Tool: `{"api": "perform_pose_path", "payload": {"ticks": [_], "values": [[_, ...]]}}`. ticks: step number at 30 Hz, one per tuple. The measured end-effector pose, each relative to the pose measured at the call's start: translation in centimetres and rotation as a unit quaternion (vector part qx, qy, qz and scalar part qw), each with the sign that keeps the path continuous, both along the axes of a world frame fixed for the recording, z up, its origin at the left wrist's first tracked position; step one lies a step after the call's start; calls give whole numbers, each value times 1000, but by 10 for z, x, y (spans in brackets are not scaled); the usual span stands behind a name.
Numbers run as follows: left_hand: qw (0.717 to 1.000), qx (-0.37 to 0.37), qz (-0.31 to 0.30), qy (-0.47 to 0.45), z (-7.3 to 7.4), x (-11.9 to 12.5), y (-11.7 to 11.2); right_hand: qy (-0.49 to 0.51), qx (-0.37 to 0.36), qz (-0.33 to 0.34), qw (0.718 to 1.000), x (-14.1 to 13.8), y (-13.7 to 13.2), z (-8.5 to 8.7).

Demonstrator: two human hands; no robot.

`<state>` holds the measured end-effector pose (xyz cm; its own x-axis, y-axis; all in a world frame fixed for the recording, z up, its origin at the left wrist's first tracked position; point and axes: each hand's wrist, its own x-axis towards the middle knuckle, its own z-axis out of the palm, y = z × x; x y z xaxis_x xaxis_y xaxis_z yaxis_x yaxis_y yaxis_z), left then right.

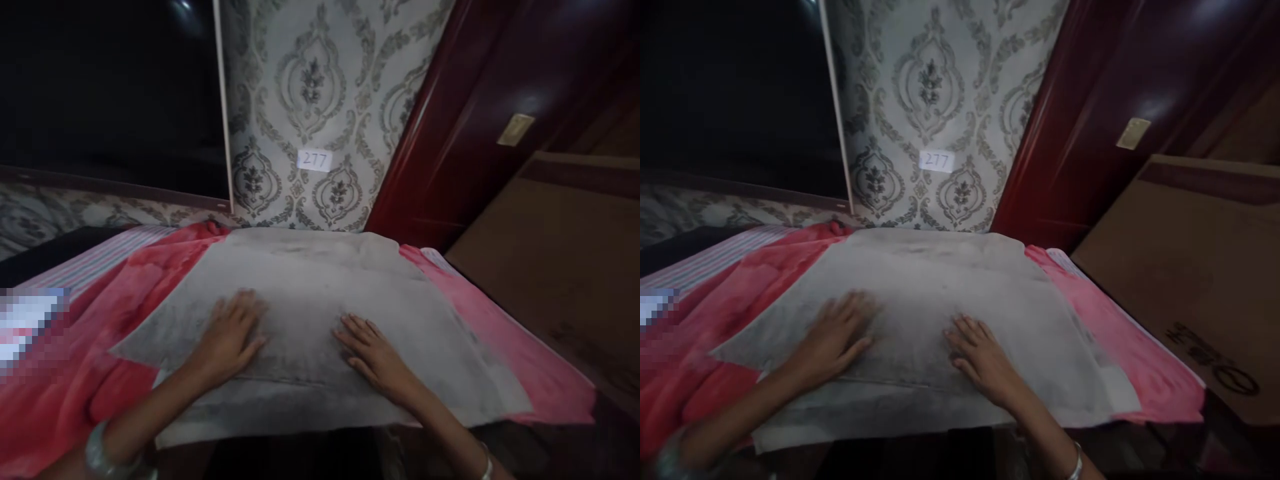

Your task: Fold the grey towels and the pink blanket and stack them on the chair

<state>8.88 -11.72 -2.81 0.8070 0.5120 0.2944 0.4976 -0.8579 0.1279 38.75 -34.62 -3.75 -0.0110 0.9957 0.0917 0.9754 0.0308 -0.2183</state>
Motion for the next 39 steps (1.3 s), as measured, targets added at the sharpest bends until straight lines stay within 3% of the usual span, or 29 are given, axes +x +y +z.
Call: {"api": "perform_pose_path", "payload": {"ticks": [3, 5, 8, 12, 15, 19, 23, 25, 29, 31, 35, 39], "values": [[975, -80, -201, 46, 17, 84, -22, 1, -7, -5, 1000, -9, -14, -6], [947, -112, -293, 75, 18, 142, -34, 7, -19, -19, 1000, -13, -16, -12], [931, -130, -325, 104, 7, 213, -36, 21, -17, -35, 999, -15, -16, -19], [930, -90, -336, 117, -6, 268, -13, 54, -18, -31, 998, -11, -16, -23], [940, -72, -304, 135, -5, 294, 12, 80, -18, -21, 996, -9, -16, -24], [960, -70, -214, 165, 12, 324, 35, 108, -22, -16, 994, -10, -13, -24], [972, -25, -198, 127, 33, 344, 24, 148, -14, -7, 989, 0, -21, -12], [961, -16, -247, 123, 37, 349, 6, 152, 5, -21, 988, 15, -32, -2], [876, -67, -447, 167, 24, 347, -35, 114, 21, -85, 990, 45, -54, 3], [852, -71, -497, 148, 11, 341, -47, 104, -3, -99, 990, 52, -59, -4], [866, -54, -480, 130, -6, 345, -42, 93, -11, -104, 990, 51, -59, -22], [910, -39, -378, 167, 1, 380, -9, 103, -7, -92, 990, 49, -57, -25]]}}
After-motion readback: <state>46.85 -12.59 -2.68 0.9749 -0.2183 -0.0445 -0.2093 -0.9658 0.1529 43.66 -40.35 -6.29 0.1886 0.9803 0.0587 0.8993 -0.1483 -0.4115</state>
